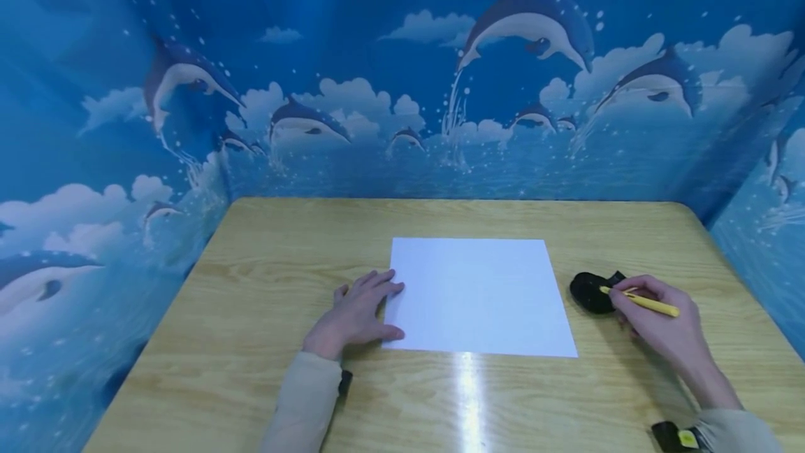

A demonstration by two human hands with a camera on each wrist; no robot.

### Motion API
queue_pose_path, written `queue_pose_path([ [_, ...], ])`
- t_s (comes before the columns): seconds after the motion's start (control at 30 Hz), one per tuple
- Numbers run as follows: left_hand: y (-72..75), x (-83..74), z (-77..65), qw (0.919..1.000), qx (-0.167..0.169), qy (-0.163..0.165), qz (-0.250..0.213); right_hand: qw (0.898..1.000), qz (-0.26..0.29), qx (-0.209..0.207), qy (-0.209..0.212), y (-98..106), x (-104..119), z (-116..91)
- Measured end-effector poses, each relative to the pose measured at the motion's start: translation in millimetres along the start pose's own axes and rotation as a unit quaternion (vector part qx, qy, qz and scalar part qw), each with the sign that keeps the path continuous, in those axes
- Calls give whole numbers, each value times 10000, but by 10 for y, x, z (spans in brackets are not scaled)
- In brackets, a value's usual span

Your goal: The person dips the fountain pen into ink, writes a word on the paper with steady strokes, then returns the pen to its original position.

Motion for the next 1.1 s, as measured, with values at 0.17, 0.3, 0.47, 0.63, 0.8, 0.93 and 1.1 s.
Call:
queue_pose_path([
  [0.17,6,-3,6,10000,-31,-11,9,9996,153,-41,252,-7,64,-6],
  [0.3,8,-2,9,10000,-54,-22,23,9984,287,-26,494,-55,157,-17],
  [0.47,4,2,12,10000,-23,-13,14,9966,431,35,696,-124,261,-29],
  [0.63,-7,3,3,9999,92,41,-55,9965,469,70,683,-173,321,-30],
  [0.8,0,5,-1,9998,148,59,-72,9951,574,53,802,-211,391,-19],
  [0.93,7,1,0,9999,131,49,-68,9939,643,82,889,-272,448,-21],
  [1.1,11,-2,-1,9999,114,52,-56,9933,609,132,976,-368,545,-18],
])
Point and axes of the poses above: each hand's wrist, its own z-axis towards the middle knuckle, its own y-axis out of the back of the hand, x = y × z, the point moved 8 cm from there along z, towards the middle knuckle, and after that the axes turned 1 degree about -z, right-handed, at the moved point
